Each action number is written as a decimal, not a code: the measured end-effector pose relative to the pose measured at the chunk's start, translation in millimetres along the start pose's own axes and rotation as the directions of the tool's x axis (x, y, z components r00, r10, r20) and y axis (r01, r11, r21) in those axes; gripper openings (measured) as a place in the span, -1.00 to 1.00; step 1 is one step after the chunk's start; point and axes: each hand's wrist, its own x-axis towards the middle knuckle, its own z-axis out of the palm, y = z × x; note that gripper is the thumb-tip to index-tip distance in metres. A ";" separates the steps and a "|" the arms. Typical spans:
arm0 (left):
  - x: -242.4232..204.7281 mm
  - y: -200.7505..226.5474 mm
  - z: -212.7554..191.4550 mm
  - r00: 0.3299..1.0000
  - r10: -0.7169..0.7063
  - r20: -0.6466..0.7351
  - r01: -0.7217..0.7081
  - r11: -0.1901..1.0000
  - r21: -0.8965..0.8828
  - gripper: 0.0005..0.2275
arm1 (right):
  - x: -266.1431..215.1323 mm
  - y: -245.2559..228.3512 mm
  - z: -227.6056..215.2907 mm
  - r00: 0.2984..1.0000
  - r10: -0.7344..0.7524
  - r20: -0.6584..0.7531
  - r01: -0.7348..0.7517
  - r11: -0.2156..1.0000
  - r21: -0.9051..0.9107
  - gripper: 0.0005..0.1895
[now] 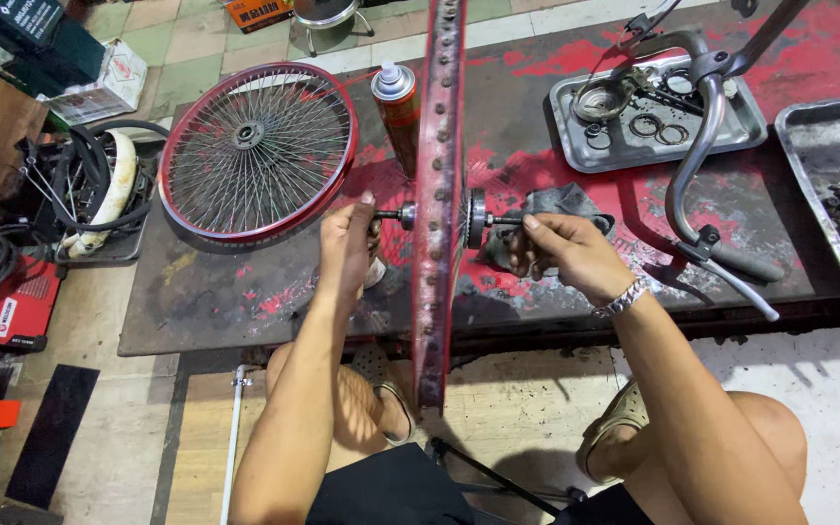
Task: The person repairs a bicycle wheel by applying grease to the hub, inserting ball bearings, and fitting internal axle components by hand.
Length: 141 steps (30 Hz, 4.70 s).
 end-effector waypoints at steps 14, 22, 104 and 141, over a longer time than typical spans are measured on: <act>-28.0 12.9 41.6 0.966 0.167 0.198 -0.258 0.557 0.789 -0.61 | 5.5 48.1 -130.4 0.919 0.012 -0.393 -0.360 0.428 -0.829 -0.40; -20.6 16.1 18.2 0.958 0.204 0.201 -0.272 0.428 0.862 -0.64 | -2.2 65.8 -119.5 0.903 0.133 -0.408 -0.428 0.336 -0.839 -0.17; -110.3 -53.6 443.8 0.762 0.134 0.633 -0.475 0.781 0.406 -0.88 | -222.8 30.9 -270.9 0.599 0.147 -0.787 -0.600 0.733 -0.320 -0.45; 193.7 -39.8 322.9 0.846 -0.305 0.437 -0.341 0.319 0.884 -0.29 | 19.9 25.4 -92.5 0.845 -0.191 -0.499 -0.267 0.657 -0.705 -0.27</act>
